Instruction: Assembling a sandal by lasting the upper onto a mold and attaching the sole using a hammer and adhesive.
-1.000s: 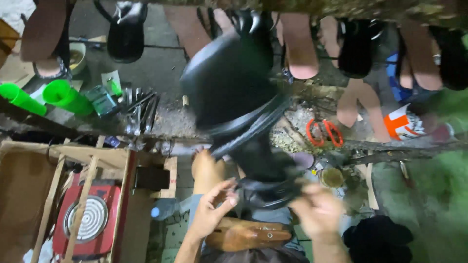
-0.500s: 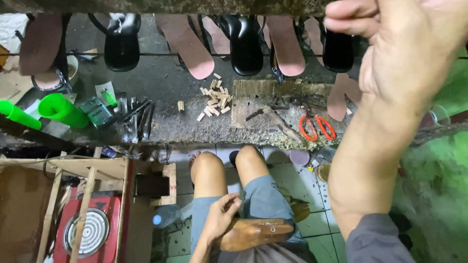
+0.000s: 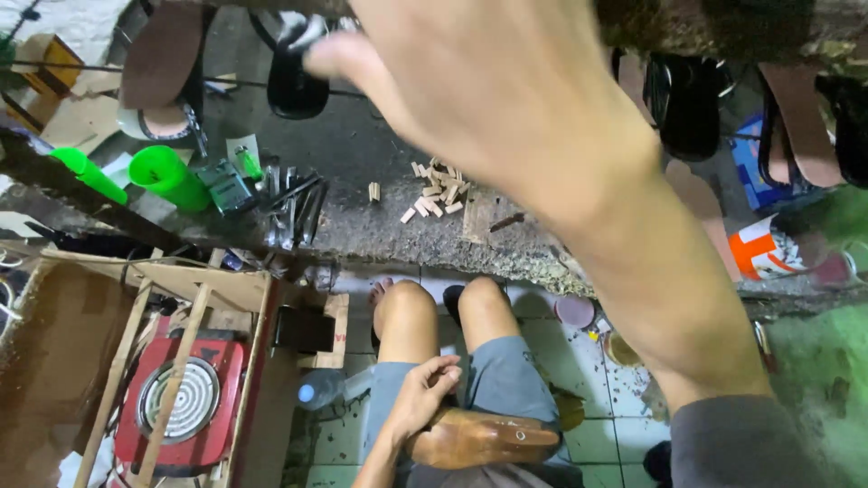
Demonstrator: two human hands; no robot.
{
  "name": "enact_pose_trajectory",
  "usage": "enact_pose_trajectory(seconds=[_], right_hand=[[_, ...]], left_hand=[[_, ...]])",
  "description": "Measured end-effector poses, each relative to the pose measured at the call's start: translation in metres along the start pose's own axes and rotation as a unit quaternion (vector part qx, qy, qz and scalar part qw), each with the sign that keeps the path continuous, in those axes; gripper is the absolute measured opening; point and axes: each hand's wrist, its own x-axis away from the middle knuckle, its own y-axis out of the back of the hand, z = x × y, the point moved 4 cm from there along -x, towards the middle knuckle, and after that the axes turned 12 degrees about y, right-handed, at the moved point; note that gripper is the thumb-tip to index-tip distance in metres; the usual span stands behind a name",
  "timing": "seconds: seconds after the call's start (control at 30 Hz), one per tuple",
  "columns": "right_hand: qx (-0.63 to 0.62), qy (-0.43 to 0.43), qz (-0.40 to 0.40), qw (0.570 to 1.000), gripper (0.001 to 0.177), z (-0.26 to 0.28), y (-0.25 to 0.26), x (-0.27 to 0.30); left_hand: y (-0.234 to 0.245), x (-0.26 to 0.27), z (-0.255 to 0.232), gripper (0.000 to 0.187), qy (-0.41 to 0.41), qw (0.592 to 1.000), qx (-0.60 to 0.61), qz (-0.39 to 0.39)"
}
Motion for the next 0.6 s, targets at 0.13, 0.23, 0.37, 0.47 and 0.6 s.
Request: enact_pose_trajectory(seconds=[0.13, 0.23, 0.37, 0.47, 0.6], right_hand=[[-0.113, -0.018, -0.080, 0.990, 0.047, 0.029, 0.028, 0.022], [-0.201, -0.022, -0.150, 0.968, 0.037, 0.051, 0.044, 0.032], [-0.350, -0.015, -0.245, 0.904, 0.040, 0.068, 0.037, 0.040], [-0.188, 0.089, -0.308, 0.929, 0.080, 0.146, 0.046, 0.114], [-0.498, 0.068, -0.235, 0.832, 0.037, 0.223, 0.055, 0.193]], left_hand=[[-0.001, 0.006, 0.002, 0.038, 0.012, 0.997, 0.073, 0.008], [0.002, 0.003, 0.004, 0.037, -0.008, 0.996, 0.089, 0.004], [0.006, 0.026, -0.018, 0.038, -0.076, 0.996, 0.035, -0.009], [0.022, 0.048, -0.044, 0.027, -0.193, 0.978, 0.077, -0.012], [0.023, 0.083, -0.102, 0.072, -0.280, 0.832, 0.459, 0.136]])
